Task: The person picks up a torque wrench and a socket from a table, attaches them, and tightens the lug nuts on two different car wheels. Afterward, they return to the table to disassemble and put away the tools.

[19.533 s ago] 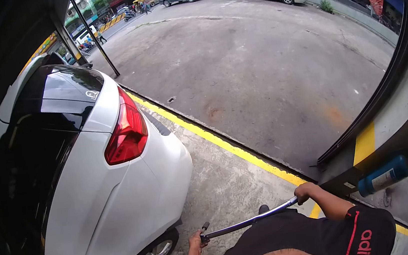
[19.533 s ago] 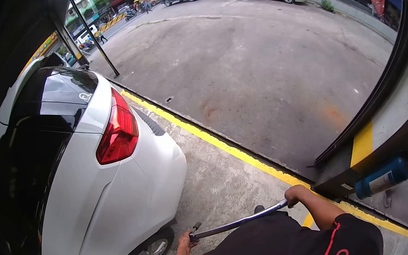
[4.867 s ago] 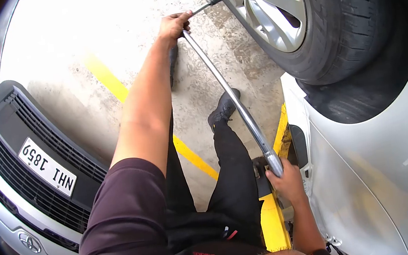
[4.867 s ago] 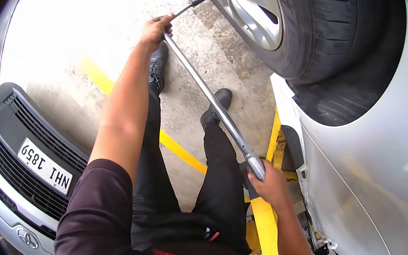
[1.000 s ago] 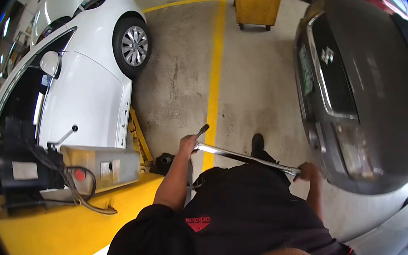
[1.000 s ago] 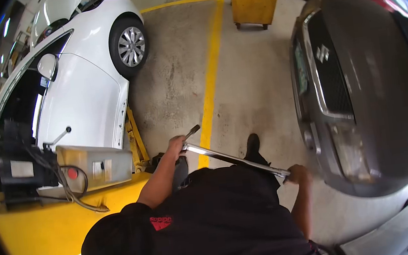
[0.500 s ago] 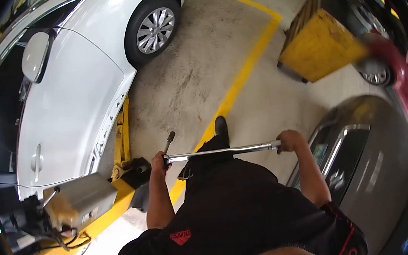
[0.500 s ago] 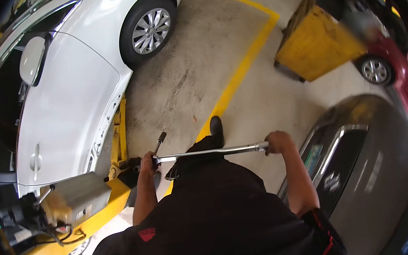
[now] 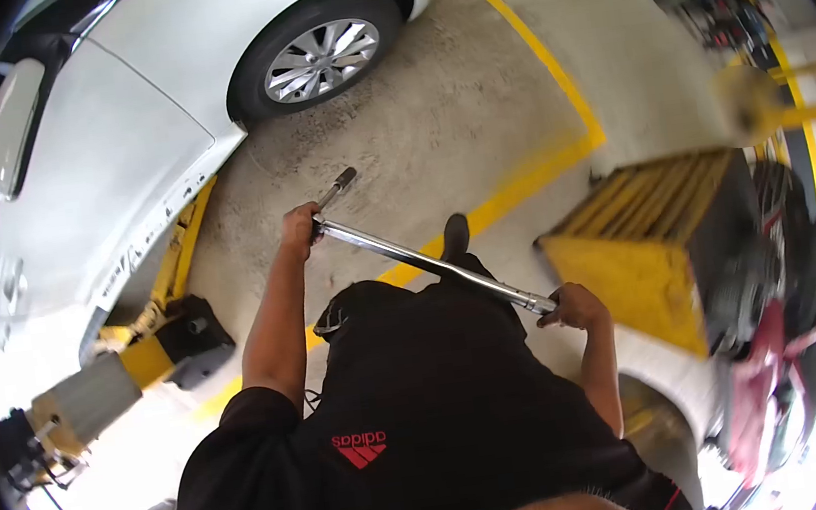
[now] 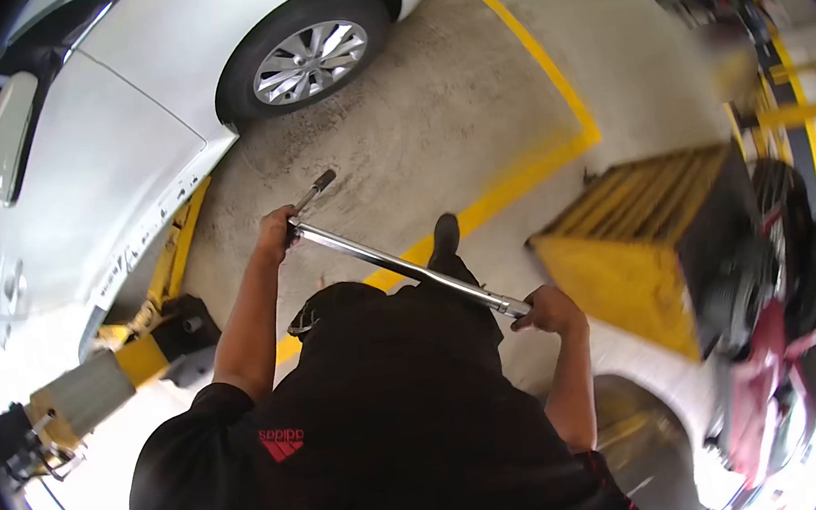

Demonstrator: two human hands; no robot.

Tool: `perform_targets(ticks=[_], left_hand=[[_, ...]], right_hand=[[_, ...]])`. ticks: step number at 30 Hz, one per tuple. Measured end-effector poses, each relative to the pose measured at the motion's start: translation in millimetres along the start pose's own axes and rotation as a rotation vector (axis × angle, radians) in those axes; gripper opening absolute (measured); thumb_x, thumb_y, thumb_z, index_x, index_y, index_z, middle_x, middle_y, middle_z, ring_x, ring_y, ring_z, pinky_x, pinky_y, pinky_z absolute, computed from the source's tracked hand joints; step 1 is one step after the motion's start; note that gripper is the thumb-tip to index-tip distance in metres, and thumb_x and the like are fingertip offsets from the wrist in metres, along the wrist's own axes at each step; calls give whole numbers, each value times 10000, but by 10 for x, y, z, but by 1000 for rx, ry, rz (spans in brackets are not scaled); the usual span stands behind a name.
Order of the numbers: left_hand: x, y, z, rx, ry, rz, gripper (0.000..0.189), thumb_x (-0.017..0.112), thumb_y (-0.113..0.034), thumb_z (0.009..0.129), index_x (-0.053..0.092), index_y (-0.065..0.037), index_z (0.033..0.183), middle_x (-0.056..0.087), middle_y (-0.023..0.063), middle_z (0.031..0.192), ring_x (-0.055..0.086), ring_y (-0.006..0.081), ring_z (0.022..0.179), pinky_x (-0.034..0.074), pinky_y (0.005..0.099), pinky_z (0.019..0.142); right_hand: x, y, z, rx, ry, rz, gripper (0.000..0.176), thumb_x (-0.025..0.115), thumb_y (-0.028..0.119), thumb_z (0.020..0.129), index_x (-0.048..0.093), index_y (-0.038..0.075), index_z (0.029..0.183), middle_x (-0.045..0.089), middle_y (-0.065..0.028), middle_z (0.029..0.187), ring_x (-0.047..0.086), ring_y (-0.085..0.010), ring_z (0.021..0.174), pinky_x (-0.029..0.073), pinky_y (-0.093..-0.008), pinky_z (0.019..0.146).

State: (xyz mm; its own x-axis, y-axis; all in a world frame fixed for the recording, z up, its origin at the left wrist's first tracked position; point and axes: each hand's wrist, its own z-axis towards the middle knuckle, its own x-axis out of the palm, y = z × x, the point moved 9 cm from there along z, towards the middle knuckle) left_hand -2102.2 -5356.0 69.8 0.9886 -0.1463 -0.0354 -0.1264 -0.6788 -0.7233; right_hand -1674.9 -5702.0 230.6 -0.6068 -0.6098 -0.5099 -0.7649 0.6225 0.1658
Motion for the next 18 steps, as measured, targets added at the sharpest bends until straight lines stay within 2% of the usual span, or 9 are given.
perform_targets(ticks=[3,5,7,8,9,12,13,17,18], left_hand=[[120,0,273,-92,-151,-145,195,658,-272,837,645,-78,827,537,56,645,517,168,500,442,311,440],[159,-38,347,-136,-237,-232,193,657,-286,838,659,-94,847,549,51,678,534,168,539,440,326,456],[242,-25,522,-190,-256,-414,186,631,-274,854,683,-108,920,571,46,720,567,177,590,440,333,465],[298,-56,681,-203,-284,-471,186,631,-274,854,683,-108,920,571,46,720,567,177,590,440,333,465],[389,-108,895,-186,-264,-646,187,613,-256,859,687,-114,955,587,46,736,581,184,612,453,336,489],[538,-14,1701,-182,-297,-969,216,582,-224,863,691,-114,1014,618,55,768,605,198,657,484,346,550],[601,-5,2056,-174,-309,-1059,236,570,-210,862,690,-109,1039,634,65,784,615,205,680,501,353,587],[628,163,3783,-165,-467,-1151,250,556,-198,866,675,-48,1026,631,99,786,628,225,691,540,380,638],[794,499,4151,-190,-483,-1201,257,555,-199,870,669,-26,1022,623,109,778,632,232,692,549,383,629]], right_hand=[[-1206,219,309,-5,99,13,435,863,335,655,757,30,947,703,-125,735,676,-253,717,521,-378,706],[-1965,443,510,-94,50,-175,395,857,295,678,739,11,927,707,-119,749,677,-240,726,521,-367,702],[-2594,737,817,-312,104,-204,374,842,255,711,727,11,969,712,-110,805,674,-223,747,525,-366,706],[-2896,993,914,-262,209,-367,439,819,226,750,686,26,1117,714,-109,883,668,-205,766,530,-351,708],[-3187,1171,1164,-267,231,-437,439,819,226,750,686,26,1117,714,-109,883,668,-205,766,530,-351,708],[-3516,1580,1935,-101,584,-277,514,770,170,801,580,35,1259,694,-118,922,653,-183,771,529,-322,697],[-3625,1810,2194,-89,603,-336,514,770,170,801,580,35,1259,694,-118,922,653,-183,771,529,-322,697],[-3970,2884,3304,-169,459,-544,467,739,177,826,583,59,1250,683,-128,889,650,-248,738,524,-366,689],[-4079,3168,3433,-161,361,-623,480,738,201,827,579,66,1259,685,-151,881,663,-289,753,526,-382,702]])
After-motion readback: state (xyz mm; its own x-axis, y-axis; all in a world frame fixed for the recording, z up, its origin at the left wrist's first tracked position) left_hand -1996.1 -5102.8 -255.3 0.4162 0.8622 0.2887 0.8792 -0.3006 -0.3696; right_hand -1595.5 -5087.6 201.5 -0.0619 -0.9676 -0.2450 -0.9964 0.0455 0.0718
